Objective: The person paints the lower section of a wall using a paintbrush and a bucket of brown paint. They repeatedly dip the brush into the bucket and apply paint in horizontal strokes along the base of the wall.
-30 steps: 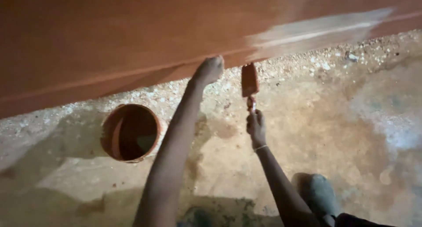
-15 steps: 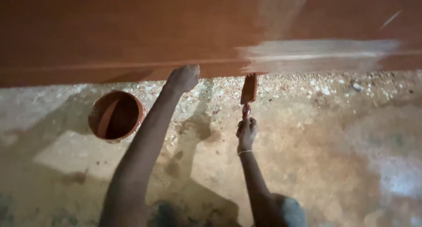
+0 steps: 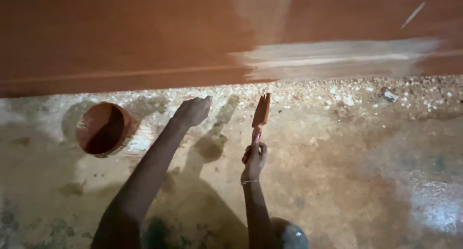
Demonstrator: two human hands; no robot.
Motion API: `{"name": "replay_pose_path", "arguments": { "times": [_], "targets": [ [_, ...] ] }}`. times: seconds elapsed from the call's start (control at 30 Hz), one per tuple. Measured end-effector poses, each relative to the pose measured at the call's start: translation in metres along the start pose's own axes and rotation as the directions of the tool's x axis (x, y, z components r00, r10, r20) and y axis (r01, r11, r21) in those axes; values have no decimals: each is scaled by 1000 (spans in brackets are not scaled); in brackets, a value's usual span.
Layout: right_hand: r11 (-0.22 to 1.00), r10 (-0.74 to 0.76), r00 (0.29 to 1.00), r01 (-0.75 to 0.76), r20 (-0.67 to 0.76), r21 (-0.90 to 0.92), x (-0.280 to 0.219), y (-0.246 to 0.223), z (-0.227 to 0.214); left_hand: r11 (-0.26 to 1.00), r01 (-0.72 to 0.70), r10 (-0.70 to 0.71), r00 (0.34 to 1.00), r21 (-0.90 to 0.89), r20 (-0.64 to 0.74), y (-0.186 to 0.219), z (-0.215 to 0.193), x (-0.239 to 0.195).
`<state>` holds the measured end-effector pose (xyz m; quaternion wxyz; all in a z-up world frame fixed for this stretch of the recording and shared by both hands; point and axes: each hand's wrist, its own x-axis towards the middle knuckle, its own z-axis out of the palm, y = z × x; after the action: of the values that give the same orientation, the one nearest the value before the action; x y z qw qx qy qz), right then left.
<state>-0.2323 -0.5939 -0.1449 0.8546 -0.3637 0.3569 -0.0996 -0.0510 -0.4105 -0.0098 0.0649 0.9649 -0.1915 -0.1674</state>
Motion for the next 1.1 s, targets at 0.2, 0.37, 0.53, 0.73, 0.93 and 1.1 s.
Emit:
{"name": "replay_pose_path", "arguments": {
  "times": [0.2,0.37,0.53,0.73,0.93,1.1],
  "targets": [
    [994,97,995,-96,-32,43,-27,-30,25,992,42,-37,999,116,-39,17,1,30],
    [993,92,986,-100,136,56,-42,-50,48,957,-79,127,979,278,-160,14,-33,45],
    [999,53,971,-54,233,-2,-37,-57,24,945,-31,44,998,326,-34,-3,-53,48],
    [997,-19,988,29,153,-65,3,-85,3,901,-149,192,979,406,-68,-10,-47,72],
    [975,-170,978,185,124,-123,11,-97,6,906,-258,304,948,335,-93,-3,-18,100],
    [966,-180,977,197,110,-168,8,-67,23,913,-274,327,934,303,-140,-28,-7,107]
  ]
}}
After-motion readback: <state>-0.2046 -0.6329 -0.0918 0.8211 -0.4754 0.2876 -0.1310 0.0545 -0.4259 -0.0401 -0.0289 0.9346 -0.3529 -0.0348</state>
